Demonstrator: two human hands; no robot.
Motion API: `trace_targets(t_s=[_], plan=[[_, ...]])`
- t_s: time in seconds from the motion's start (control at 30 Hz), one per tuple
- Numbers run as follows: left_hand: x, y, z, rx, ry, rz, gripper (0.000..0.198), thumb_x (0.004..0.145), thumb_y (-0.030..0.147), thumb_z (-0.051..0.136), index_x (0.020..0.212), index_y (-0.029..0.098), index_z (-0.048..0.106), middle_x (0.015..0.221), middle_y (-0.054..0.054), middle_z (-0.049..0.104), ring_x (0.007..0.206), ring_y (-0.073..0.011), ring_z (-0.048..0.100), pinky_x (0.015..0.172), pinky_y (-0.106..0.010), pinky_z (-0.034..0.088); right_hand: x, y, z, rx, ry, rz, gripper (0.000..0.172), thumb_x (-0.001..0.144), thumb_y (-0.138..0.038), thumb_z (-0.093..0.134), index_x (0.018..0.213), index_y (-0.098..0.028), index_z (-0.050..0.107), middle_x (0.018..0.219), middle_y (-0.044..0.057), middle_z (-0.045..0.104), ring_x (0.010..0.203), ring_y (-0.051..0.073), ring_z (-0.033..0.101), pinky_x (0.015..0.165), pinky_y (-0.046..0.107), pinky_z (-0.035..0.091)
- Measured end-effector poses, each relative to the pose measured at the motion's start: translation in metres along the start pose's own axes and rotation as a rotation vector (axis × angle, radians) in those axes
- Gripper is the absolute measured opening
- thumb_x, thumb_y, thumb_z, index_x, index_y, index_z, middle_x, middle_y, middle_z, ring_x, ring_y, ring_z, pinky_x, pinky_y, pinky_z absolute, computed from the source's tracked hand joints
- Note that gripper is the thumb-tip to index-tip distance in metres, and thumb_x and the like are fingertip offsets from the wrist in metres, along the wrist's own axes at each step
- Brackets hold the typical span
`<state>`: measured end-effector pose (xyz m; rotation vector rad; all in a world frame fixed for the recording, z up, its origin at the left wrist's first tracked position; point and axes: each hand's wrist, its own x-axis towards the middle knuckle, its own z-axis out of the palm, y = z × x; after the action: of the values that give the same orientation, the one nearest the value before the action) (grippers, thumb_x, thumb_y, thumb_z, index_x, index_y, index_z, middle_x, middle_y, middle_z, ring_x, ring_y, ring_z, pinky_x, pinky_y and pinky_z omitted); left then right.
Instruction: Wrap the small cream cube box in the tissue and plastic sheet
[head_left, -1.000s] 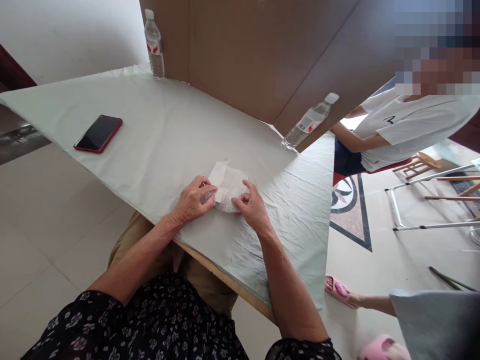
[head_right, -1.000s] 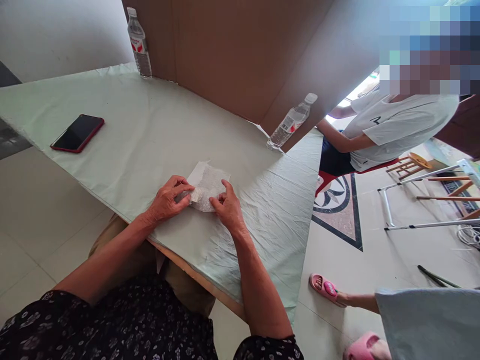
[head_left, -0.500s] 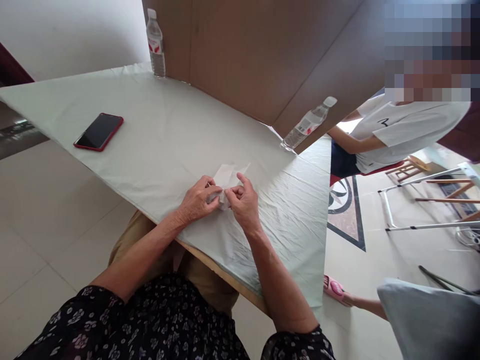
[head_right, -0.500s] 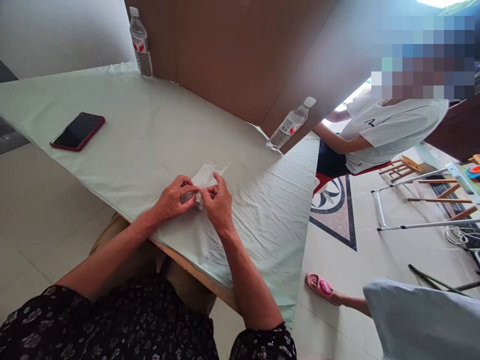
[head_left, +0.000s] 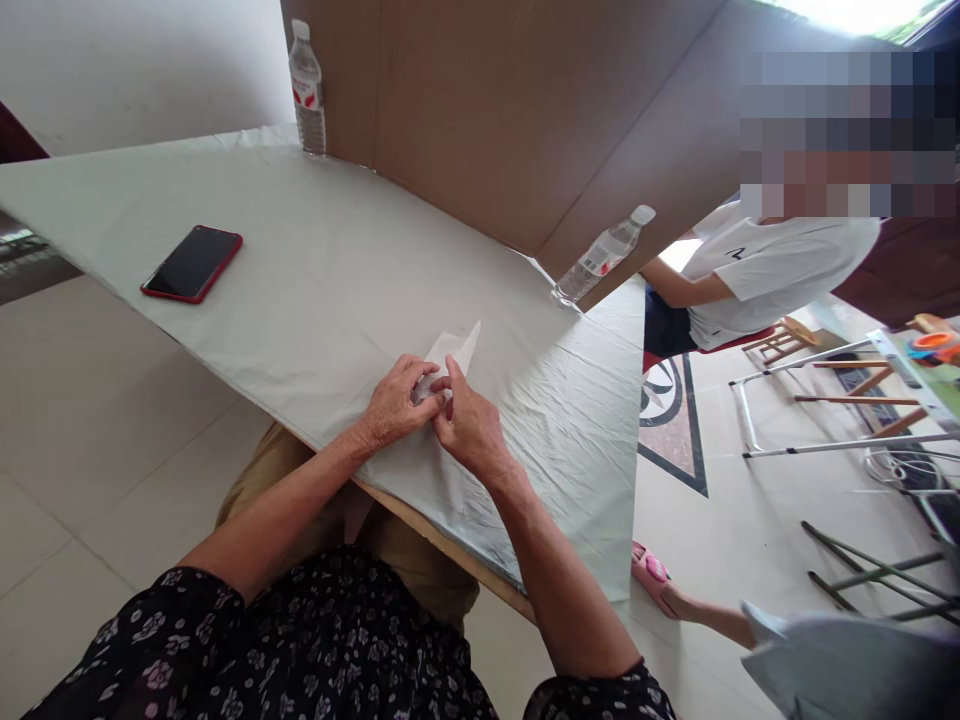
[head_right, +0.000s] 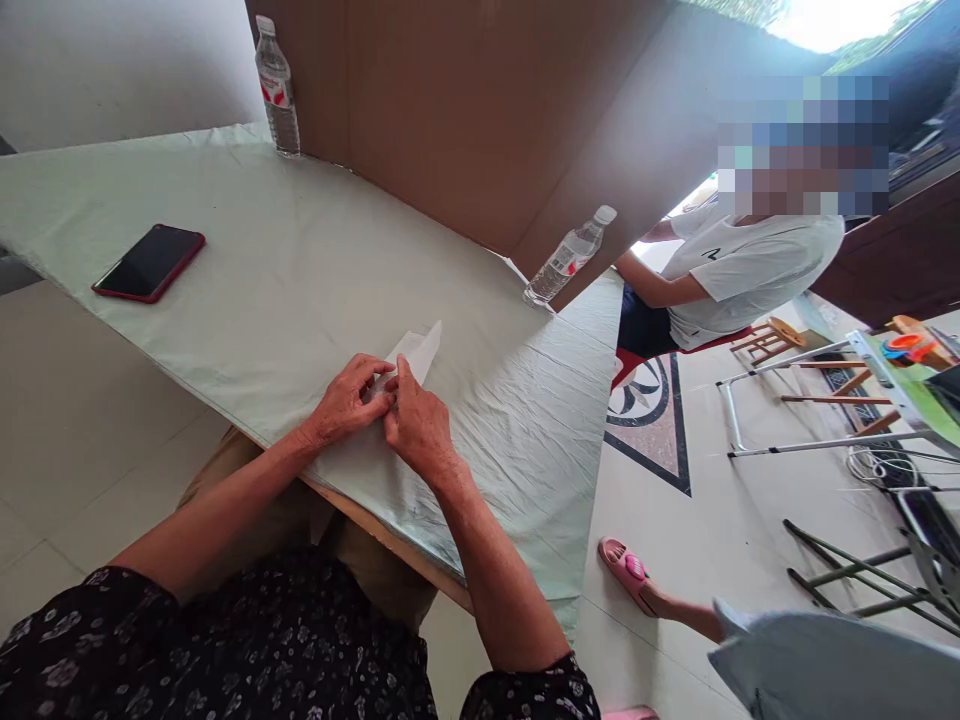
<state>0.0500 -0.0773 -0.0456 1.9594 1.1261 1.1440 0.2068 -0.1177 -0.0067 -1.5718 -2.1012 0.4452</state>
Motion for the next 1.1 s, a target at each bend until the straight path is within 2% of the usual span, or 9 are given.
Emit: trace_targets(t_s=[0.1,0.2,0.33,0.43,0.53,0.63,0.83,1.0,1.1], plan=[[0.000,-0.002,0.004,0.045,0.019,0.015,0.042,0.073,0.013,0.057,0.114,0.017,0.062,0.107,-0.007,0.062,0.084,-0.0156,0.058,0.073,-0.028,0.052,0.001,0.001,0.000,-0.005,-0.031,-0.010,0.077,0.080,-0.017,0.054,0.154,-0.019,0.032,0.127,0.012,0.070,0.081,0.023,0.067,0.081,0.039,0.053],[0.000,-0.003,0.006,0.065,0.039,0.030,0.049,0.071,0.012,0.057,0.119,0.018,0.061,0.107,-0.007,0.061,0.089,-0.0169,0.059,0.076,-0.029,0.053,-0.002,0.006,-0.003,0.177,-0.025,-0.020,0.075,0.078,-0.016,0.056,0.150,-0.021,0.036,0.122,0.009,0.072,0.074,0.017,0.065,0.078,0.036,0.053],[-0.001,-0.002,0.005,0.100,0.024,0.046,0.052,0.074,0.015,0.056,0.127,0.018,0.059,0.109,-0.007,0.060,0.092,-0.0174,0.060,0.079,-0.029,0.054,-0.009,0.013,-0.007,0.335,0.236,0.065,0.057,0.084,-0.021,0.054,0.140,-0.021,0.047,0.110,0.006,0.075,0.069,0.014,0.062,0.071,0.031,0.052],[0.000,-0.001,0.005,0.116,0.018,0.036,0.053,0.075,0.016,0.055,0.128,0.017,0.059,0.109,-0.008,0.060,0.092,-0.0177,0.060,0.080,-0.030,0.055,-0.011,0.015,-0.004,0.200,0.350,0.053,0.051,0.087,-0.021,0.053,0.138,-0.021,0.050,0.112,0.009,0.075,0.092,0.020,0.067,0.084,0.037,0.051],[-0.002,0.002,0.006,0.136,0.021,0.046,0.051,0.076,0.015,0.055,0.127,0.015,0.059,0.110,-0.009,0.060,0.094,-0.0194,0.061,0.085,-0.033,0.055,-0.010,0.013,0.003,0.000,0.269,-0.040,0.052,0.089,-0.020,0.052,0.141,-0.017,0.049,0.120,0.012,0.073,0.112,0.027,0.063,0.096,0.044,0.046],[-0.007,0.008,0.009,0.197,0.040,0.044,0.044,0.078,0.015,0.056,0.122,0.016,0.060,0.110,-0.010,0.059,0.099,-0.0219,0.061,0.089,-0.036,0.055,-0.007,0.011,0.010,-0.140,0.206,-0.077,0.049,0.093,-0.017,0.046,0.141,-0.012,0.049,0.123,0.015,0.072,0.112,0.028,0.063,0.098,0.045,0.042],[-0.013,0.021,0.016,0.273,0.069,-0.065,0.039,0.081,0.017,0.060,0.120,0.018,0.060,0.115,-0.011,0.054,0.103,-0.0246,0.062,0.088,-0.038,0.056,-0.006,0.014,0.008,-0.091,0.166,-0.115,0.050,0.091,-0.014,0.047,0.140,-0.014,0.052,0.124,0.012,0.072,0.118,0.024,0.063,0.104,0.042,0.040],[-0.027,0.018,0.011,0.208,0.121,-0.052,0.043,0.086,0.025,0.063,0.127,0.018,0.056,0.119,-0.012,0.054,0.097,-0.0210,0.062,0.082,-0.035,0.057,-0.033,0.013,0.008,0.114,0.412,-0.003,0.040,0.090,-0.024,0.053,0.130,-0.020,0.060,0.132,0.012,0.068,0.125,0.025,0.060,0.107,0.045,0.043],[-0.047,0.018,-0.002,0.172,0.200,-0.041,0.042,0.089,0.030,0.062,0.128,0.018,0.056,0.126,-0.013,0.053,0.095,-0.0183,0.060,0.071,-0.029,0.055,-0.061,0.006,0.006,0.238,0.552,0.093,0.027,0.090,-0.029,0.056,0.115,-0.022,0.066,0.118,0.010,0.072,0.112,0.024,0.065,0.098,0.044,0.050]])
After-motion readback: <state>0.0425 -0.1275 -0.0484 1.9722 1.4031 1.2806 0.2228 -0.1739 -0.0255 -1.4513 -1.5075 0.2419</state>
